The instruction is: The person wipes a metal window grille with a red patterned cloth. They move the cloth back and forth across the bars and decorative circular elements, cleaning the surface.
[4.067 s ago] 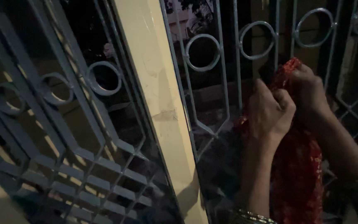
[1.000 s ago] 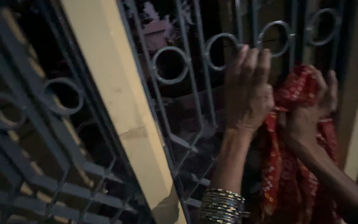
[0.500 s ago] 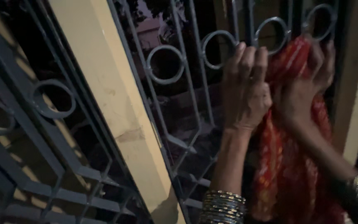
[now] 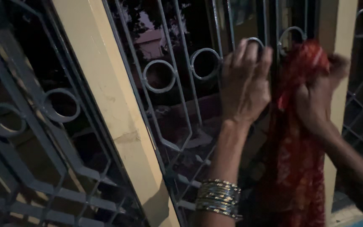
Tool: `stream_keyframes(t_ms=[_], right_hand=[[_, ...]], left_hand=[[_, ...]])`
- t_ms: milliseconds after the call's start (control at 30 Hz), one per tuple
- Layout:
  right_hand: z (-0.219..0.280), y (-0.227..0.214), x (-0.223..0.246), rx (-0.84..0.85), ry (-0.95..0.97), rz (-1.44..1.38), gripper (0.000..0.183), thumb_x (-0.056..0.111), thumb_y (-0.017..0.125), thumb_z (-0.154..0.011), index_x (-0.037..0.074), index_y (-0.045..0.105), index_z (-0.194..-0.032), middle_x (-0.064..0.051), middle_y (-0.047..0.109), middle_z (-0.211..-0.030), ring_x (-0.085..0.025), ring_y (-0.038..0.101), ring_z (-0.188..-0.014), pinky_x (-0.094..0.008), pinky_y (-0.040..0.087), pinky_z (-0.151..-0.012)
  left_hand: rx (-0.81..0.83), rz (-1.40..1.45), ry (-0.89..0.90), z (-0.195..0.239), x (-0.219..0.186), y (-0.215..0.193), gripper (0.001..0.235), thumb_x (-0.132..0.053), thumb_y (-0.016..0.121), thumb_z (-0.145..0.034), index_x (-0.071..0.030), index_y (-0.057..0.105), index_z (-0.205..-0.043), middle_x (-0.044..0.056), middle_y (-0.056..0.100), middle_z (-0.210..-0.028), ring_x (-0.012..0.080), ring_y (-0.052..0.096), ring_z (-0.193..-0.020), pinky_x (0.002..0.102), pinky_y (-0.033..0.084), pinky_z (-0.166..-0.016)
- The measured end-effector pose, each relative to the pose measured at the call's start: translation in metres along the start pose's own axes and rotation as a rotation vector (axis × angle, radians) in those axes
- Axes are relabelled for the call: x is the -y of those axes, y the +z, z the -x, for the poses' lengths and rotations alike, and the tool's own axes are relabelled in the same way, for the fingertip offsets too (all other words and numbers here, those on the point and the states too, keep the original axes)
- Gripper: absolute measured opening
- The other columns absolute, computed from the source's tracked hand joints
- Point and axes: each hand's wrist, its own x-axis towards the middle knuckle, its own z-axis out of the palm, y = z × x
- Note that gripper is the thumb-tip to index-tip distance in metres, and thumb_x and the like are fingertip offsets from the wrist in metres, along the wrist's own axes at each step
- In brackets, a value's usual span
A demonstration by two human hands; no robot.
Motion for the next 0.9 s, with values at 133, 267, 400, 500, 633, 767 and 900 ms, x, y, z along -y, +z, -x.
stream_keyframes(t_ms=[133, 267, 400, 500, 633, 767, 900], right_hand=[[-0.004, 0.033, 0.021, 0.000, -0.036, 0.005, 0.057, 0.028, 0.059, -0.101, -0.008, 0.050, -0.143, -0.035, 0.029, -0.147, -0.049, 0.026, -0.140, -0.057, 0.026, -0.109], [0.060, 0.039, 0.026, 0.037, -0.091, -0.042, 0.033, 0.015, 0.053, -0.096, -0.001, 0.054, -0.125, -0.026, 0.058, -0.123, -0.042, 0.052, -0.121, -0.048, 0.030, -0.109], [0.042, 0.041, 0.006, 0.222, -0.001, 0.063, 0.022, 0.014, 0.066, -0.088, -0.003, 0.062, -0.101, -0.021, 0.064, -0.100, -0.039, 0.059, -0.111, -0.050, 0.037, -0.103], [-0.004, 0.053, -0.003, 0.161, 0.120, -0.687, 0.017, 0.015, 0.054, -0.103, 0.000, 0.060, -0.108, -0.010, 0.063, -0.102, -0.022, 0.060, -0.097, -0.035, 0.046, -0.080], [-0.016, 0.065, 0.011, 0.133, 0.384, -0.541, 0.033, 0.026, 0.048, -0.119, 0.002, 0.064, -0.104, -0.006, 0.066, -0.092, -0.014, 0.062, -0.084, -0.032, 0.046, -0.069], [-0.002, 0.065, 0.008, 0.189, 0.295, -0.376, 0.024, 0.018, 0.055, -0.115, -0.004, 0.063, -0.114, -0.016, 0.067, -0.104, -0.028, 0.063, -0.089, -0.044, 0.049, -0.072], [0.014, 0.060, -0.014, 0.217, 0.070, -0.325, 0.022, 0.010, 0.059, -0.104, -0.005, 0.060, -0.120, -0.023, 0.066, -0.111, -0.037, 0.064, -0.101, -0.050, 0.050, -0.081]], left_hand=[[0.033, -0.065, -0.037, -0.009, -0.007, 0.017, 0.059, -0.012, 0.063, -0.094, -0.015, 0.044, -0.151, 0.009, 0.043, -0.156, 0.0295, 0.037, -0.156, 0.053, 0.029, -0.132], [0.096, -0.127, -0.037, 0.004, -0.010, 0.020, 0.055, -0.009, 0.061, -0.100, -0.016, 0.045, -0.152, 0.008, 0.046, -0.156, 0.0267, 0.044, -0.149, 0.055, 0.026, -0.135], [0.130, -0.114, -0.084, 0.015, -0.011, 0.022, 0.054, -0.007, 0.060, -0.105, -0.017, 0.044, -0.155, 0.006, 0.047, -0.152, 0.0222, 0.052, -0.140, 0.053, 0.025, -0.132], [0.124, -0.107, -0.075, 0.015, -0.010, 0.025, 0.060, -0.010, 0.062, -0.099, -0.017, 0.043, -0.155, 0.008, 0.048, -0.149, 0.0237, 0.052, -0.142, 0.054, 0.027, -0.137], [0.074, -0.116, -0.081, 0.017, -0.008, 0.030, 0.049, -0.012, 0.062, -0.113, -0.015, 0.037, -0.154, 0.006, 0.048, -0.146, 0.0202, 0.054, -0.132, 0.050, 0.026, -0.133], [0.066, -0.141, -0.074, 0.025, -0.008, 0.035, 0.051, -0.009, 0.064, -0.112, -0.015, 0.036, -0.154, 0.006, 0.048, -0.145, 0.0216, 0.055, -0.128, 0.050, 0.025, -0.134], [0.055, -0.098, -0.056, 0.017, -0.009, 0.030, 0.056, -0.004, 0.063, -0.105, -0.014, 0.036, -0.153, 0.008, 0.050, -0.142, 0.0235, 0.056, -0.133, 0.050, 0.024, -0.132]])
